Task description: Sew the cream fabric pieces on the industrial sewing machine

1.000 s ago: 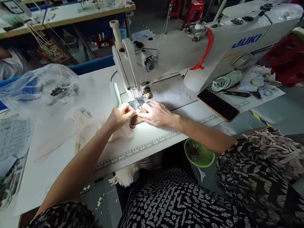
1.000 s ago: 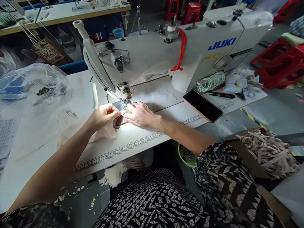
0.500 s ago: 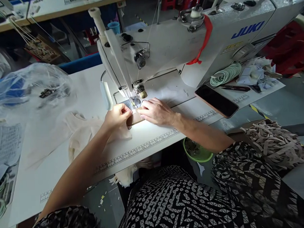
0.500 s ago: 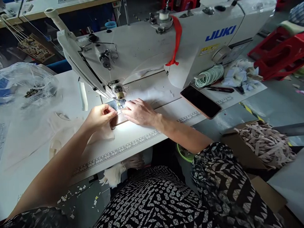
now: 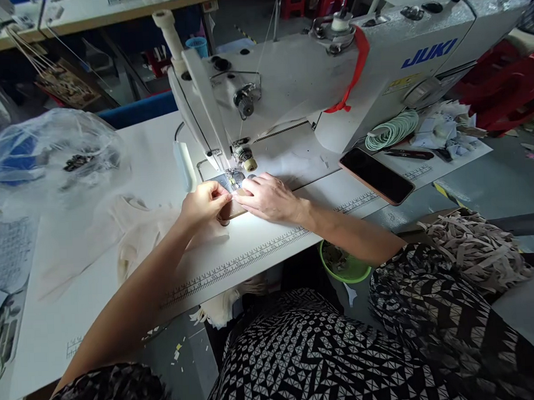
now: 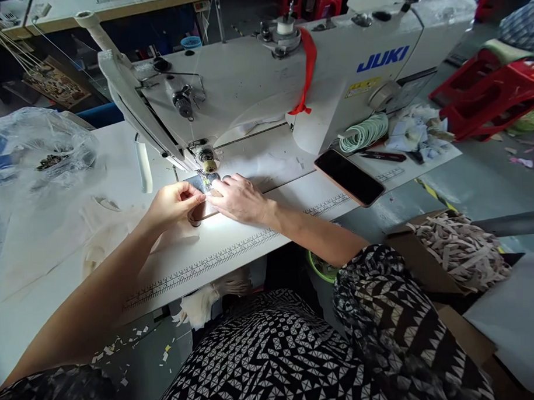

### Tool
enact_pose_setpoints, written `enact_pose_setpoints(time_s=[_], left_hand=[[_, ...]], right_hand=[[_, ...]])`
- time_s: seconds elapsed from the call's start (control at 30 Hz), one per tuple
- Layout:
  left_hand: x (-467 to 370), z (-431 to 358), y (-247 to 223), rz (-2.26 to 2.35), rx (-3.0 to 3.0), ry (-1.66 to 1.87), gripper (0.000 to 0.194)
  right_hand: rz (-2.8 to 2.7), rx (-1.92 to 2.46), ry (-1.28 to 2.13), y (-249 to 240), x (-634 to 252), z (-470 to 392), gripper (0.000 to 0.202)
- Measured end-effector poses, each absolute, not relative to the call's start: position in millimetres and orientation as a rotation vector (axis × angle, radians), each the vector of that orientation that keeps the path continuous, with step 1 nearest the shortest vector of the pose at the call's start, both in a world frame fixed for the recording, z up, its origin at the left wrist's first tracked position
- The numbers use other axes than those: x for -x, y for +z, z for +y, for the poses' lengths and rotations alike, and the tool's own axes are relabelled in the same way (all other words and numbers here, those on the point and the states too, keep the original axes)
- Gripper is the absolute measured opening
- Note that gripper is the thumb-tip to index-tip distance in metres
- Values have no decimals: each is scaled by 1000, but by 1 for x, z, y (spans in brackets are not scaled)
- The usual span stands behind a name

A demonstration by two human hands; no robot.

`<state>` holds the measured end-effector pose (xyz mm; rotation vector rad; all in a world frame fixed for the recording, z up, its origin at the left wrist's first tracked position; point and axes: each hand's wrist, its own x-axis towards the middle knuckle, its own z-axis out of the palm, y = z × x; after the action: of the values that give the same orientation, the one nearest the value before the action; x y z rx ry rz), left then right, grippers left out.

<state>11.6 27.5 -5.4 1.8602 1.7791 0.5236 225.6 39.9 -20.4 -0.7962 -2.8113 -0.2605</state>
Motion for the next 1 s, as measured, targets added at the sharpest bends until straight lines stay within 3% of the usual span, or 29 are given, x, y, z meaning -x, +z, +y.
enact_pose_setpoints(time_s=[0.1, 0.23, 0.6, 1.0], left_hand=[[-12, 17, -6, 1823, -2255, 539, 15], [-14, -4, -17, 1523, -2679, 642, 29], [-16, -18, -43, 1427, -2769, 613, 44], [-18, 10, -43, 1536, -2732, 557, 39]], right_hand=[[-2830, 794, -325, -19, -223, 38, 37], [-2801, 778, -316, -21, -221, 39, 36], [-2733, 827, -233, -22, -226, 42, 33], [-2589, 1038, -192, -22, -237, 56, 35]])
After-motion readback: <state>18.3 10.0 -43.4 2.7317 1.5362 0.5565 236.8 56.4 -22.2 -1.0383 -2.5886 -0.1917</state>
